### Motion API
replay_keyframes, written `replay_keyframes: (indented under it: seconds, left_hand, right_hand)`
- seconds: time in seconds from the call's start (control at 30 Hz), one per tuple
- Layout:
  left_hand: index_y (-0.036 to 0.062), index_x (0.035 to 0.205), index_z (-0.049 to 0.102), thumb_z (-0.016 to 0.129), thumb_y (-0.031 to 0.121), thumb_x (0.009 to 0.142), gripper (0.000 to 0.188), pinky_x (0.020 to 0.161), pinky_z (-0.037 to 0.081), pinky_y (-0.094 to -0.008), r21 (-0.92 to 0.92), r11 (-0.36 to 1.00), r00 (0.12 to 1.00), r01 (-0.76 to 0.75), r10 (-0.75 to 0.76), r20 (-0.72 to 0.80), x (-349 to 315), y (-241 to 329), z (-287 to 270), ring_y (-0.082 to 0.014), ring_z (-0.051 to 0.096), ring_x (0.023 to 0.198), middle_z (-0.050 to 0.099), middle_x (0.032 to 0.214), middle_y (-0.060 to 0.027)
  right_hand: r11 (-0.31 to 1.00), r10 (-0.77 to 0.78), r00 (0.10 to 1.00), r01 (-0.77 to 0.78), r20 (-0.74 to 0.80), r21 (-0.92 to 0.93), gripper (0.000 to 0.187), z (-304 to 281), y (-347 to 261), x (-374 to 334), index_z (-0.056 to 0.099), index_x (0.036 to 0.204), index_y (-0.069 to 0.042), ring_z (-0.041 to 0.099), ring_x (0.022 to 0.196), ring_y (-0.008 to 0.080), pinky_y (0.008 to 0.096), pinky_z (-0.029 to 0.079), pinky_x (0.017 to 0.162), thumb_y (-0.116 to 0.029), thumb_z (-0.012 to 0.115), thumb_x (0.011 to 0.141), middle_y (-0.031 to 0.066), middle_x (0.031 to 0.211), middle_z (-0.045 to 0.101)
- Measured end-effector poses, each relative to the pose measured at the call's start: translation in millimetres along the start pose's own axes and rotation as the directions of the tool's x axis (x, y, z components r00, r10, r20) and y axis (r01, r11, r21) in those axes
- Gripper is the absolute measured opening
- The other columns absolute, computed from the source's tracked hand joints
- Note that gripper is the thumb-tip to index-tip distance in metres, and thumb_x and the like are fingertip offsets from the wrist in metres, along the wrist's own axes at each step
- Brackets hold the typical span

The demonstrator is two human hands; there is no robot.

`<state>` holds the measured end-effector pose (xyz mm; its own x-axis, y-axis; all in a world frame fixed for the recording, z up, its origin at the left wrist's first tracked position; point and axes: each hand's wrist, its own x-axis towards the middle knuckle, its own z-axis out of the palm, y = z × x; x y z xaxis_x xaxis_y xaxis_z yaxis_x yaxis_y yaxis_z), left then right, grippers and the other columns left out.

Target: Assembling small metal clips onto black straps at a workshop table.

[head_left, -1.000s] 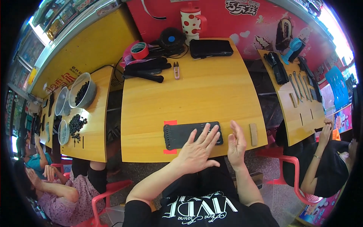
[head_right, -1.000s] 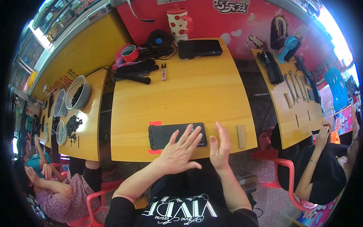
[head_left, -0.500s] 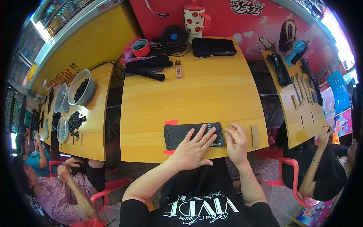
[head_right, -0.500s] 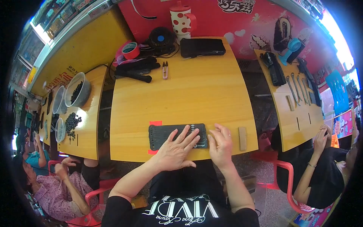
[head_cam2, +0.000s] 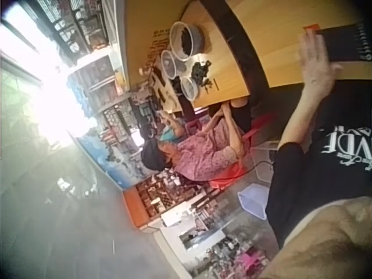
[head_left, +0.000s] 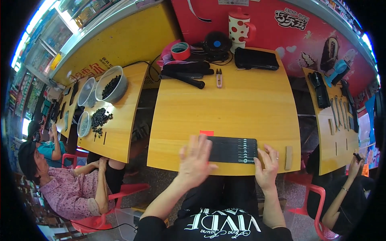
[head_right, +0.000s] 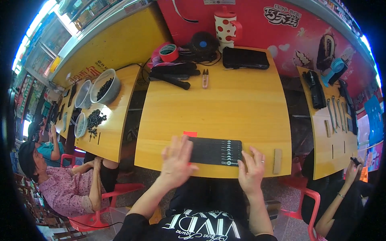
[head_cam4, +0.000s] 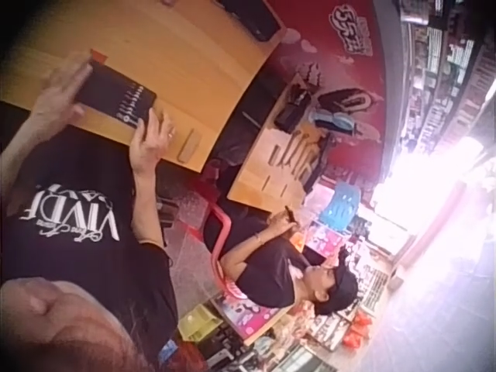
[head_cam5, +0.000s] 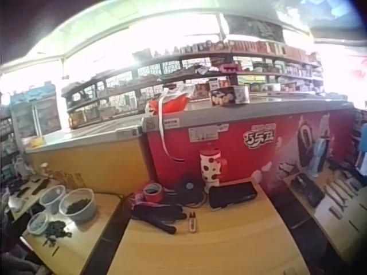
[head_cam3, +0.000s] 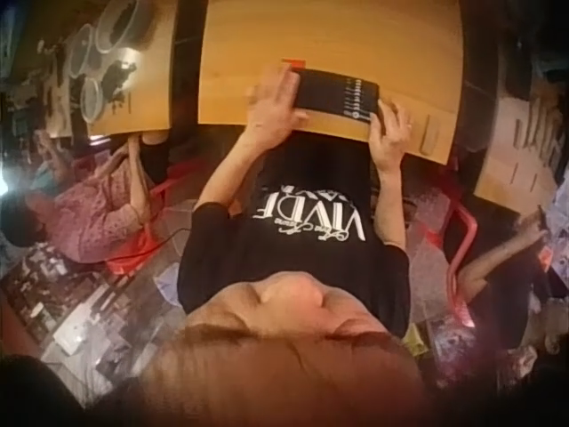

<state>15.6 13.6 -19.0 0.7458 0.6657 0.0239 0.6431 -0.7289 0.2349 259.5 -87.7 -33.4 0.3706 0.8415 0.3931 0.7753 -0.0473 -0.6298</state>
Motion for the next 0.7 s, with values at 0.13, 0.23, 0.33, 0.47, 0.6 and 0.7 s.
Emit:
replay_keyframes:
  seconds: [0.13, 0.23, 0.33, 0.47, 0.6, 0.7]
  left_hand:
    - [-0.0006, 0.133, 0.050, 0.072, 0.031, 0.085, 0.062, 0.108, 0.022, -0.0567, -0.203, 0.923, 0.867, 0.326, -0.378, -0.325, -28, -48, 8, -0.0427, 0.025, 0.141, 0.033, 0.151, -0.0231]
    - [0.0012, 0.129, 0.055, 0.074, 0.027, 0.083, 0.056, 0.107, 0.023, -0.0572, -0.343, 0.895, 0.852, 0.286, -0.401, -0.336, -26, -35, 3, -0.0451, 0.025, 0.140, 0.035, 0.148, -0.0247]
    - [0.0032, 0.128, 0.057, 0.075, 0.031, 0.081, 0.057, 0.107, 0.023, -0.0571, -0.287, 0.893, 0.840, 0.346, -0.432, -0.330, -16, -15, -5, -0.0476, 0.022, 0.140, 0.035, 0.148, -0.0244]
    - [0.0014, 0.128, 0.057, 0.069, 0.027, 0.087, 0.050, 0.106, 0.023, -0.0583, -0.272, 0.877, 0.851, 0.397, -0.462, -0.249, -22, -40, 6, -0.0491, 0.022, 0.139, 0.032, 0.150, -0.0263]
    - [0.0004, 0.129, 0.056, 0.064, 0.021, 0.091, 0.044, 0.105, 0.024, -0.0598, -0.229, 0.906, 0.878, 0.357, -0.409, -0.249, -6, -30, 1, -0.0504, 0.023, 0.138, 0.029, 0.150, -0.0292]
    - [0.0002, 0.130, 0.056, 0.064, 0.022, 0.091, 0.045, 0.104, 0.024, -0.0598, -0.170, 0.906, 0.852, 0.388, -0.423, -0.309, 15, -18, 4, -0.0515, 0.022, 0.138, 0.027, 0.151, -0.0289]
  right_hand:
    - [0.999, -0.035, 0.999, 0.036, 0.025, -0.041, 0.033, -1, -3, -1, 0.065, 0.104, 0.002, 0.054, 0.109, 0.0378, 0.0429, 0.044, 0.094, 0.004, 0.071, 0.072, 0.0204, 0.117, 0.058]
    - [0.998, -0.033, 0.999, 0.034, 0.025, -0.049, 0.033, 2, -1, -1, 0.065, 0.105, 0.002, 0.054, 0.110, 0.0382, 0.0435, 0.043, 0.095, 0.003, 0.071, 0.072, 0.0207, 0.119, 0.057]
    - [0.998, -0.013, 1.000, 0.014, 0.012, -0.055, 0.033, 3, -6, 2, 0.065, 0.105, 0.002, 0.054, 0.110, 0.0381, 0.0437, 0.043, 0.094, 0.003, 0.071, 0.072, 0.0210, 0.119, 0.057]
    - [0.998, -0.019, 0.999, 0.020, 0.030, -0.052, 0.033, 2, -8, 0, 0.065, 0.105, 0.002, 0.054, 0.110, 0.0384, 0.0442, 0.044, 0.094, 0.003, 0.071, 0.072, 0.0211, 0.118, 0.058]
    - [0.997, -0.067, 0.998, 0.066, -0.015, -0.037, 0.034, 6, -16, 1, 0.066, 0.105, 0.001, 0.054, 0.109, 0.0388, 0.0452, 0.043, 0.093, 0.001, 0.073, 0.072, 0.0209, 0.120, 0.057]
    - [0.983, -0.179, 0.983, 0.181, 0.038, -0.032, 0.033, 12, -36, -1, 0.067, 0.105, -0.001, 0.054, 0.107, 0.0390, 0.0451, 0.043, 0.092, -0.001, 0.074, 0.072, 0.0211, 0.120, 0.057]
